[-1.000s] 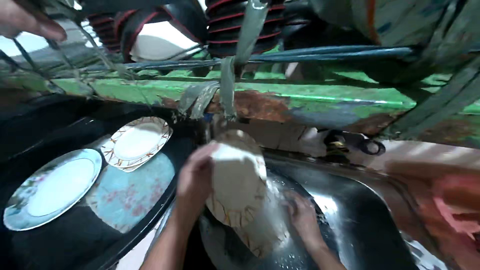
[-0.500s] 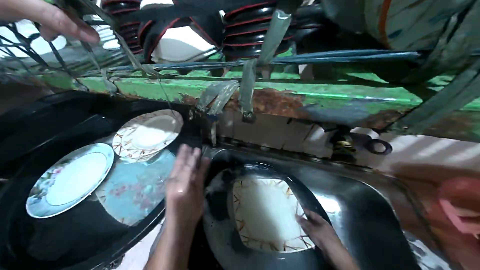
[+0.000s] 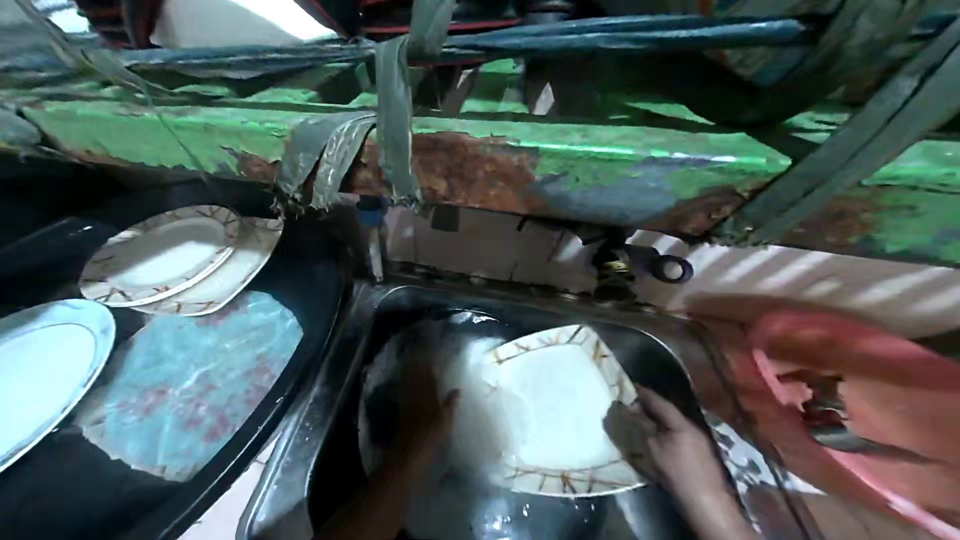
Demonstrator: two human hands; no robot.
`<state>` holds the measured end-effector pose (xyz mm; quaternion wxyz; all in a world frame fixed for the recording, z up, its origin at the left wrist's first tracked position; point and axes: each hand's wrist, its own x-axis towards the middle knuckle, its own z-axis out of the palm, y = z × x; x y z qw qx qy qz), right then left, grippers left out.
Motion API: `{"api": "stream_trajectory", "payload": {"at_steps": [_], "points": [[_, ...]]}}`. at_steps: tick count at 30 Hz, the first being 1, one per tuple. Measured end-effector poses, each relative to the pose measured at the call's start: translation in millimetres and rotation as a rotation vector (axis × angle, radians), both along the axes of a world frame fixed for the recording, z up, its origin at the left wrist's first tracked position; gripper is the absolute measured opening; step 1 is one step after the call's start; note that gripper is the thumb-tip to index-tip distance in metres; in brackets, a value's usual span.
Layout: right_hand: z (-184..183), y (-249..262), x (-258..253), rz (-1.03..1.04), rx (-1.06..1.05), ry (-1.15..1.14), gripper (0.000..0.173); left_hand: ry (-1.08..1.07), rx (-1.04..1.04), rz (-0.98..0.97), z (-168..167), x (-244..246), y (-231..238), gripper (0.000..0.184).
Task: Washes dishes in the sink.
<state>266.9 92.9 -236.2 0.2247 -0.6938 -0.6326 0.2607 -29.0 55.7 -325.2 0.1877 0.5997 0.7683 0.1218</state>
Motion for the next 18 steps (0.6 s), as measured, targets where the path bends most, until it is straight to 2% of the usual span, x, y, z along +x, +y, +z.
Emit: {"api": "stream_trajectory", "payload": {"at_steps": [2,5,6,9,11,12,13,15,17,18], "points": [[-26.5,-7.6,-28.1,-0.091,-0.212,0.199,0.037,-0.004,0.103,-0.030,0.0,18.2,-2.5,0.073],[-55.4,-9.8,-57.4,-0.192,-0.325,0.398,0.030,-0.174,0.121,-0.090,13.0,53.6,-12.0,0.066],[-60.0,-8.5,-60.5,-0.189,-0.341,0.414,0.029,-0.170,0.125,-0.186,9.3,62.5,-15.4,0.063],[-61.8,-7.6,-60.3,-0.101,-0.407,0.341,0.037,-0.164,0.262,-0.642,-17.5,78.0,-6.7,0.051],[-57.6,-9.5,-60.3,-0.080,-0.453,0.342,0.045,-0.210,0.252,-0.754,-18.9,68.5,6.3,0.048],[-58.2,-10.5,-59.8,-0.093,-0.468,0.379,0.047,-0.189,0.247,-0.667,-14.3,57.3,10.8,0.046],[-58.3,-11.2,-58.4,-0.115,-0.493,0.420,0.049,-0.128,0.236,-0.482,-4.9,44.9,15.0,0.043],[-67.3,-13.3,-54.4,-0.185,-0.509,0.555,0.045,0.020,0.074,-0.228,13.8,16.9,31.4,0.050],[-72.0,-14.8,-54.9,-0.227,-0.521,0.636,0.040,0.115,0.026,-0.159,23.6,-4.9,39.0,0.052],[-72.6,-15.4,-55.4,-0.239,-0.542,0.662,0.041,0.136,0.087,-0.141,38.7,-8.2,29.5,0.050]]}}
